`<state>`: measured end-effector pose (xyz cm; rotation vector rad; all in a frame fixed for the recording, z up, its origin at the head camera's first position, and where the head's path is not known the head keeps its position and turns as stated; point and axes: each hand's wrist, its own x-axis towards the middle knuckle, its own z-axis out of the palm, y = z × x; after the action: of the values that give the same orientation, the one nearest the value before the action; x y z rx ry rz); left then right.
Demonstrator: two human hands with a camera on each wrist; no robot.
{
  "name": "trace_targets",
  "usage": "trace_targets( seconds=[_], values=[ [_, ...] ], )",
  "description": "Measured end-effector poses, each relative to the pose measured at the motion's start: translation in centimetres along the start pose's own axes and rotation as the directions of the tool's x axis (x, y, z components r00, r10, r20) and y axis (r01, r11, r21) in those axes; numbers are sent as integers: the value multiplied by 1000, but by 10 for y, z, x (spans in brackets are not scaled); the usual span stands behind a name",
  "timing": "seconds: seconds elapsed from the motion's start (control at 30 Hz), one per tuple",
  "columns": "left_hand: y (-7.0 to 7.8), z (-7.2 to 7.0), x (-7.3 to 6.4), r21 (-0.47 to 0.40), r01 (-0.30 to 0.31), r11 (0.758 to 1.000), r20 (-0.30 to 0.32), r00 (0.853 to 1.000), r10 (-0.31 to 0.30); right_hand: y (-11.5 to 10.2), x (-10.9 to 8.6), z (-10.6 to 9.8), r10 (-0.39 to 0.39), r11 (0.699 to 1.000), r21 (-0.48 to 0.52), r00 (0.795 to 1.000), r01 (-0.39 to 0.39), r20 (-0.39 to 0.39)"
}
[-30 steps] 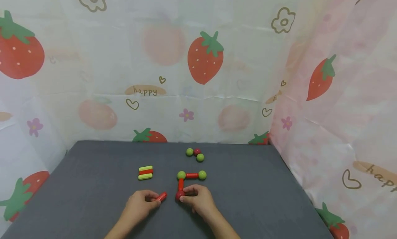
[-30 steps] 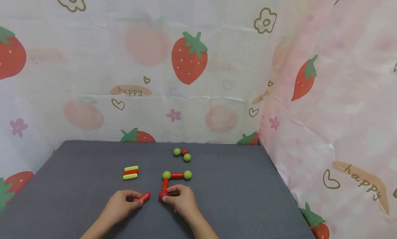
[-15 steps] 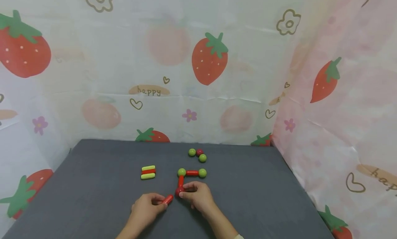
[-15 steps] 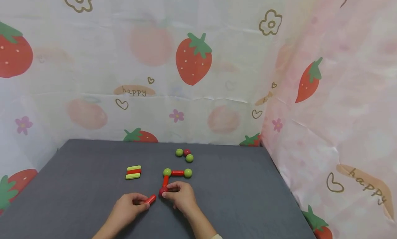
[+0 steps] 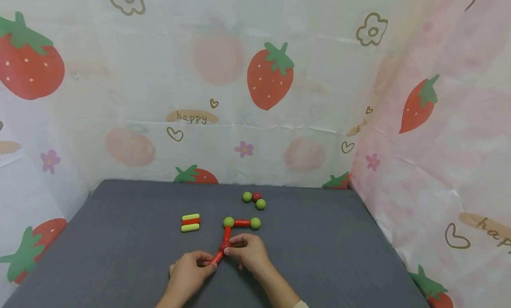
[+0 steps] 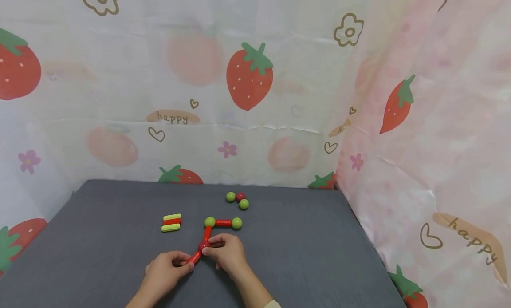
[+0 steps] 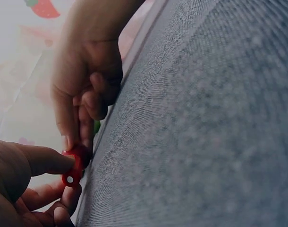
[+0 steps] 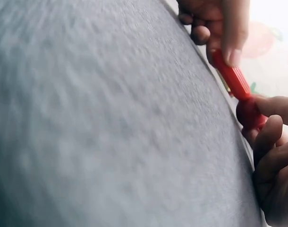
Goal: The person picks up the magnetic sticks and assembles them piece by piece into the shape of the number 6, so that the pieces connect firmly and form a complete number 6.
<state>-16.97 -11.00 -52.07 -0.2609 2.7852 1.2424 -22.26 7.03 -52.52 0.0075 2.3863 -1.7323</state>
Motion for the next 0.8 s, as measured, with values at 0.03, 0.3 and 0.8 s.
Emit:
trace_targets(
  seconds=[0.03,0.3,0.8],
  values=[
    [0,0,0,1,0,1000,-7,1000,0,0,0,1,1,1000,3,1000,-1,1],
    [5,2,-1,29,-13,999,-25,1000,14,0,0,4,10,999,40,1000,-10,-12],
    [18,3,-2,8,37,999,44,998,-38,-2,-1,5,35,999,40,999,-34,-32]
  ],
)
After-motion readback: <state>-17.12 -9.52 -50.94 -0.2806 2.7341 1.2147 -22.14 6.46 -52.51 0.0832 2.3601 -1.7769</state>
